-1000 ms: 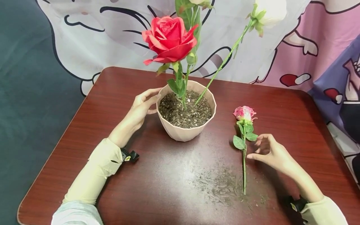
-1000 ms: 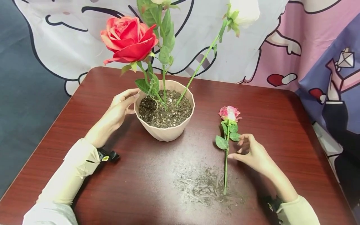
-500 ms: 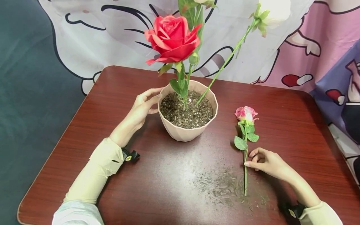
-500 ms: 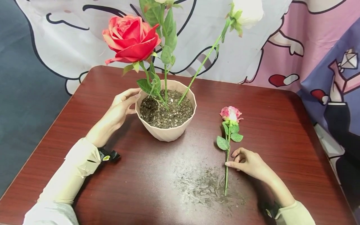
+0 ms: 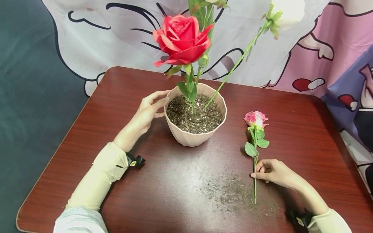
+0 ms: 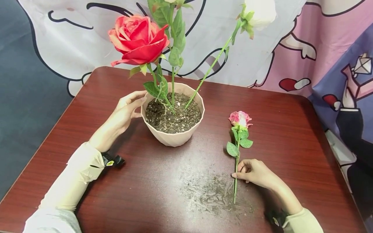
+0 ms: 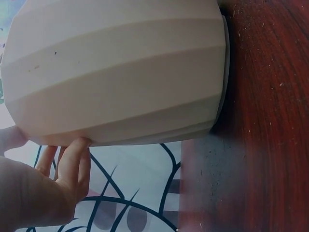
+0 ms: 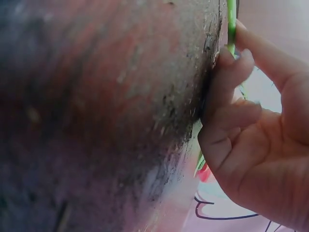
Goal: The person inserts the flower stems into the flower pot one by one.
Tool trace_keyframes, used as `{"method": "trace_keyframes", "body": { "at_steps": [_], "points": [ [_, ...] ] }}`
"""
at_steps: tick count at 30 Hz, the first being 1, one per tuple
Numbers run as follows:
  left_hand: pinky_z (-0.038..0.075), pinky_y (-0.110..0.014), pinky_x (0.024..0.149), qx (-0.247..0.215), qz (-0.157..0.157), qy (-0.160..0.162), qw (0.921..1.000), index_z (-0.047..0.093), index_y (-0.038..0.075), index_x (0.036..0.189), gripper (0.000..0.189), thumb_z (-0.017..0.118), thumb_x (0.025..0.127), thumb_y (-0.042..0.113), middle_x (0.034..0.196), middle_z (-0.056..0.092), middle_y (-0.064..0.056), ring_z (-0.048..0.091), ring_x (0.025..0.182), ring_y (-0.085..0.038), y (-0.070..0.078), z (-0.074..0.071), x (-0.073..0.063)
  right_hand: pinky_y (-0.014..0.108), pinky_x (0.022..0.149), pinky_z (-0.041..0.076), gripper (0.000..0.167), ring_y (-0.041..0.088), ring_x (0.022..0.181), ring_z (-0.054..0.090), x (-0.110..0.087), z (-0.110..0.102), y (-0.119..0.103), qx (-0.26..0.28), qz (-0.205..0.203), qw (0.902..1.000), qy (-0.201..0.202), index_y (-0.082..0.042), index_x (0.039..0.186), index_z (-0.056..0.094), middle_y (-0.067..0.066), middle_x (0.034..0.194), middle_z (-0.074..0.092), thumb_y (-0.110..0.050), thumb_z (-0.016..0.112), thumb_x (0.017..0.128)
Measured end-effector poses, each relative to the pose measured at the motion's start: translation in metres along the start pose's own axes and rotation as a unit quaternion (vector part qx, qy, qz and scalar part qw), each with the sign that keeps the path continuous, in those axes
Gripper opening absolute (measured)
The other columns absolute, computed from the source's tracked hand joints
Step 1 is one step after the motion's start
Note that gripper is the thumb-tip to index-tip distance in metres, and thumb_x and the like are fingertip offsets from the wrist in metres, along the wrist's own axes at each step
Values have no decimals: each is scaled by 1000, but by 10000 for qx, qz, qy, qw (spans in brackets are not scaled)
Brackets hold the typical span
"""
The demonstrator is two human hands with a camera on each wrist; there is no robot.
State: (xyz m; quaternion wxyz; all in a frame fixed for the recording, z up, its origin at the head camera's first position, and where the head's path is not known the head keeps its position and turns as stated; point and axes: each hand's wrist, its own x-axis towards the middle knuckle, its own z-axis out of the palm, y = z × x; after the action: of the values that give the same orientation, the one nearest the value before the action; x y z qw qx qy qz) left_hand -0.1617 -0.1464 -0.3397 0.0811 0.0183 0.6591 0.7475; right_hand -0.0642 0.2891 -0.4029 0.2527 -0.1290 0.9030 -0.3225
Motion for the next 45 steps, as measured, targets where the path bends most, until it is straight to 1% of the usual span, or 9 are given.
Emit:
{"method": "trace_keyframes", "body": {
  "at_steps": [5,15,23,28,34,37,41,42,45],
  "points": [
    [51,-40,85,7,-8,-20,10000,54,9,129,37,55,93,17,128,47,-3,49,111,-16,1,1,0,24,49,44,27,9,55,57,-1,-1,0,393,133,9989,-216,-7,81,60,-3,63,60,-32,71,82],
    [53,-36,82,-1,22,-67,10000,54,9,129,37,55,93,17,125,49,-3,50,111,-16,2,0,0,27,52,49,27,14,59,63,-1,-4,4,1101,211,9929,-398,3,88,56,4,66,64,-22,68,86],
    [52,-37,83,-11,-33,-42,10000,54,10,129,37,55,93,17,125,49,-3,49,111,-15,1,0,0,28,52,50,26,13,59,63,-2,-5,5,1071,22,9930,-490,3,86,53,4,66,62,-20,65,88],
    [52,-37,83,12,-30,-28,10000,54,10,129,37,55,93,17,124,49,-2,50,110,-15,0,-1,1,28,53,50,21,13,59,62,-4,-7,4,1087,-293,9925,-467,2,87,52,2,66,62,-16,61,91],
    [51,-43,86,92,95,-71,9999,53,9,129,40,57,92,22,124,50,-4,50,110,-16,-1,-1,0,30,57,52,12,15,64,63,-4,-11,3,1646,-999,9806,-372,9,92,48,5,70,65,-2,52,94],
    [52,-42,84,31,188,-116,9998,56,11,127,40,61,90,24,123,51,-4,51,109,-15,-4,-3,1,31,59,53,11,13,66,64,-3,-17,0,1687,-1047,9798,-217,9,94,47,5,71,66,-1,52,93],
    [52,-38,81,62,141,-32,9999,57,13,126,37,60,90,23,120,52,-2,51,107,-14,-4,-2,1,32,60,53,8,18,67,65,-2,-30,-5,1797,-1154,9769,-49,6,95,47,7,72,66,0,52,93],
    [52,-37,82,177,83,32,9998,56,11,127,37,58,92,23,119,52,-2,51,107,-15,0,1,-2,31,60,52,6,18,67,65,-2,-34,-7,1797,-1272,9755,20,6,96,47,8,72,66,2,51,93],
    [52,-36,81,160,11,59,9999,55,10,127,35,55,93,19,118,51,-2,51,106,-14,1,2,-1,29,59,52,5,16,67,65,0,-46,-13,1859,-1589,9691,335,3,96,48,6,74,67,7,49,92]
  ]
}}
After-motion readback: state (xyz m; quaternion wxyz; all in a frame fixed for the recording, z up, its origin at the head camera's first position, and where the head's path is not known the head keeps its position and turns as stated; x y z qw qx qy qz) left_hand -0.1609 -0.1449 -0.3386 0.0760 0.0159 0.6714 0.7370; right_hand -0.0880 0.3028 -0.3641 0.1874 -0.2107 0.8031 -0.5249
